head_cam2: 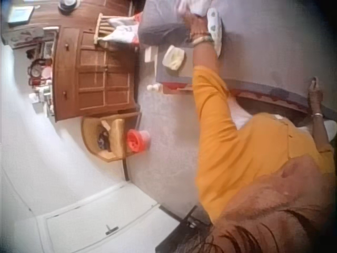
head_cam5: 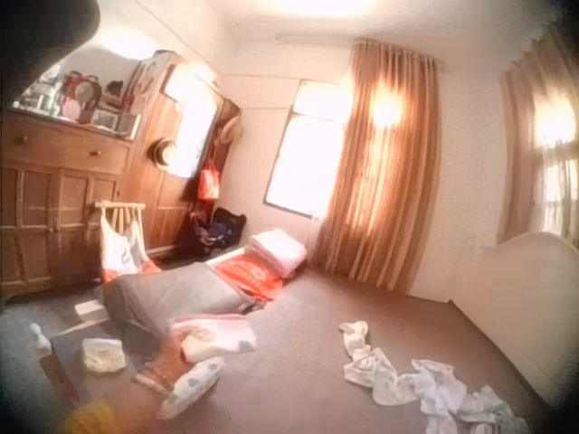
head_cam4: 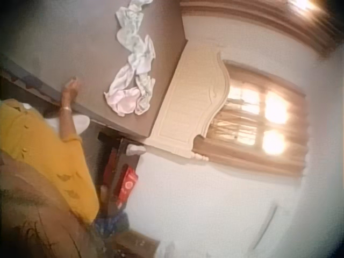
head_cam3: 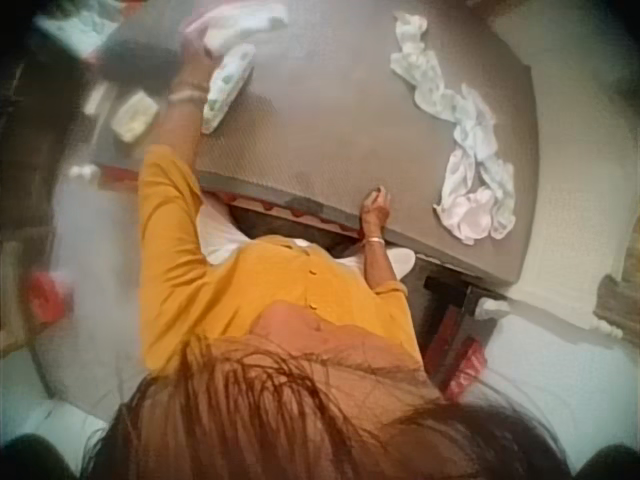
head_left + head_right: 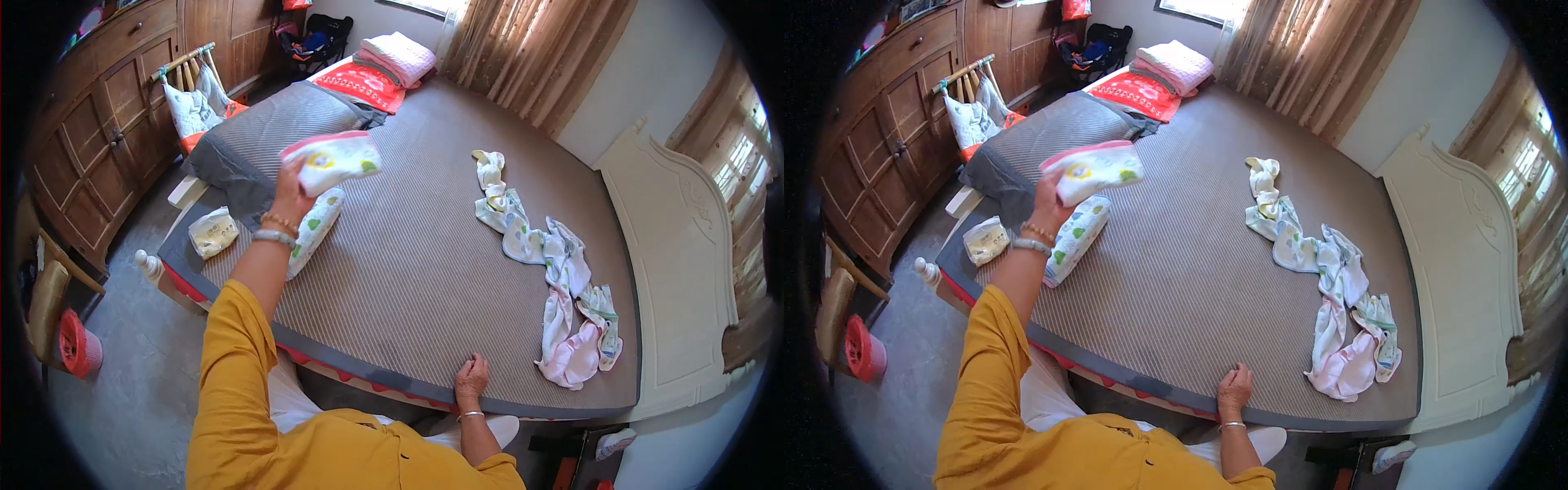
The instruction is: The person folds items of clothing by hand on a bed, smoothing and stacking them one by one.
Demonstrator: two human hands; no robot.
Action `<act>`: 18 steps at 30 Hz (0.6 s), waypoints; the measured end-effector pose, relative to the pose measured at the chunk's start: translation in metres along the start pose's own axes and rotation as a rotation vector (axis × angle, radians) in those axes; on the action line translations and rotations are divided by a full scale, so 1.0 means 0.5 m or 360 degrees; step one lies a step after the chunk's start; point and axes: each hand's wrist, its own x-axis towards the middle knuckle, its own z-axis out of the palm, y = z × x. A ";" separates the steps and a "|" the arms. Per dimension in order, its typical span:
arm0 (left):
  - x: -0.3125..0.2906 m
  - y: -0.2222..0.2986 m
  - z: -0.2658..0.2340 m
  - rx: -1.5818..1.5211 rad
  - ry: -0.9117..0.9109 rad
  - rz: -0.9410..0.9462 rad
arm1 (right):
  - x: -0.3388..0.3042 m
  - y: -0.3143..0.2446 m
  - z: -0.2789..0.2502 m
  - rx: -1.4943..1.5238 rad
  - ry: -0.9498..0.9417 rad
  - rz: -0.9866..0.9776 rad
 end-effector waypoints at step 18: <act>-0.172 -0.050 -0.223 -0.0065 0.0724 0.0062 | 0.000 0.001 0.001 -0.0014 -0.0017 -0.0021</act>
